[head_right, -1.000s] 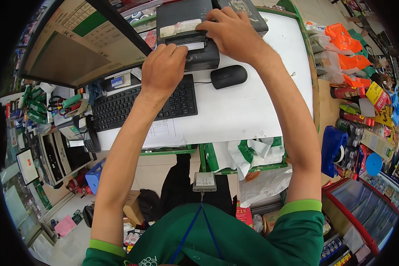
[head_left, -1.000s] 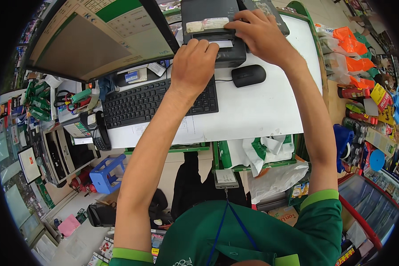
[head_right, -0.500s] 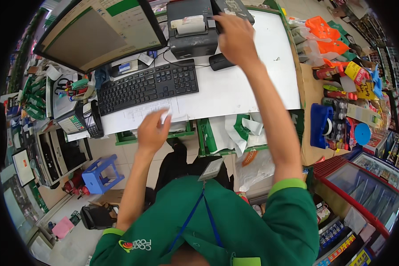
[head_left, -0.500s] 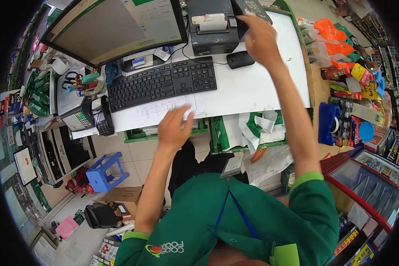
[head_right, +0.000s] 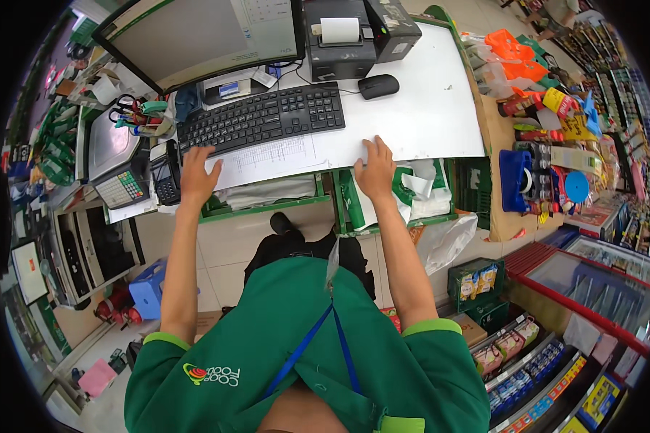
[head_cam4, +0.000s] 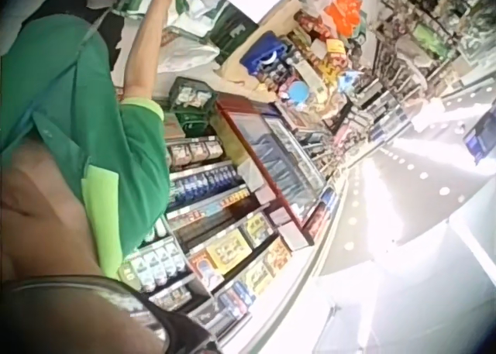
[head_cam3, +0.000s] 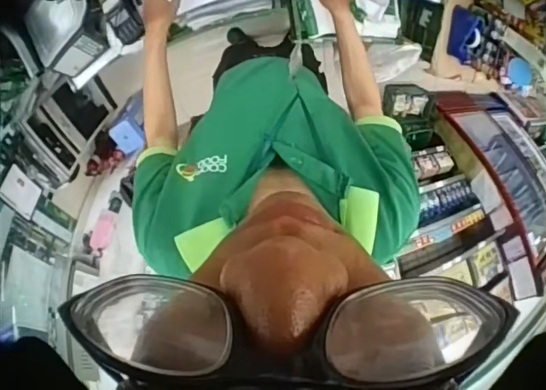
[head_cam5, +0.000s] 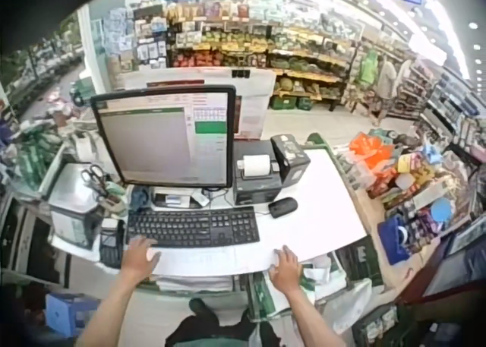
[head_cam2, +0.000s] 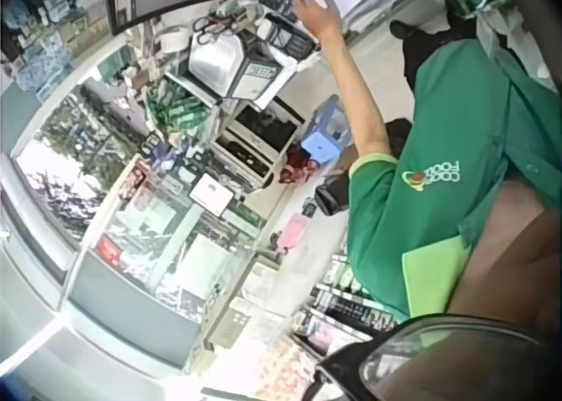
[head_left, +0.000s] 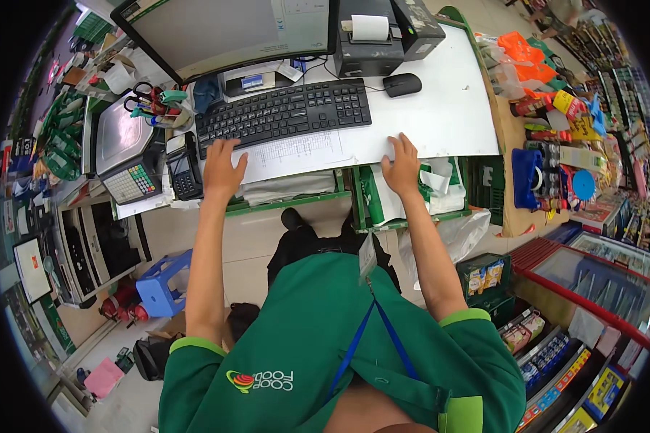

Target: Replacing the paper roll in a receipt printer at a grocery store checkout counter.

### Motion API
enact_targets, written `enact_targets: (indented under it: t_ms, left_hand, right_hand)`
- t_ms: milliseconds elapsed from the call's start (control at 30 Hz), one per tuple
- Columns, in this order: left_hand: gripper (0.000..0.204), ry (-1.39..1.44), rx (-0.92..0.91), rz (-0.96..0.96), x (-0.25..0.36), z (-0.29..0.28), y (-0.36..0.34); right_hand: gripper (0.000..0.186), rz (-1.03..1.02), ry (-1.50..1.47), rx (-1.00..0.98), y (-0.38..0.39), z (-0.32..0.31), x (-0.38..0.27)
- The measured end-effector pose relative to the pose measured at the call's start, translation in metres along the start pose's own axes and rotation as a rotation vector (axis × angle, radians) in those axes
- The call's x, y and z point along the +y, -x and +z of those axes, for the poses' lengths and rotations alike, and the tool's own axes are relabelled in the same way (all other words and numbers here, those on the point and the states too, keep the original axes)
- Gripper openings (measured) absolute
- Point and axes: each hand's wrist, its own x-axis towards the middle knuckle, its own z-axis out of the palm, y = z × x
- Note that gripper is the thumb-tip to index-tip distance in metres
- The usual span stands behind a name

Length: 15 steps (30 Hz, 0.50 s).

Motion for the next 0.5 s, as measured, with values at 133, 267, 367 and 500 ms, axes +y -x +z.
enact_targets:
  t_ms: [133, 267, 367, 500]
  left_hand:
    - [0.057, -0.101, -0.082, 0.033, -0.004, -0.007, -0.026]
    - [0.062, -0.144, -0.082, 0.008, -0.001, -0.009, -0.024]
    - [0.064, -0.065, -0.057, -0.028, 0.005, -0.005, -0.007]
    - [0.062, -0.042, -0.038, -0.055, 0.01, 0.0, 0.008]
  right_hand:
    - [0.041, 0.131, -0.095, -0.11, -0.033, -0.007, 0.006]
    - [0.03, -0.119, -0.339, 0.15, -0.151, -0.02, 0.009]
    - [0.038, -0.041, -0.316, 0.177, -0.25, -0.02, -0.001]
    - [0.047, -0.1, -0.158, -0.024, -0.296, -0.037, -0.03]
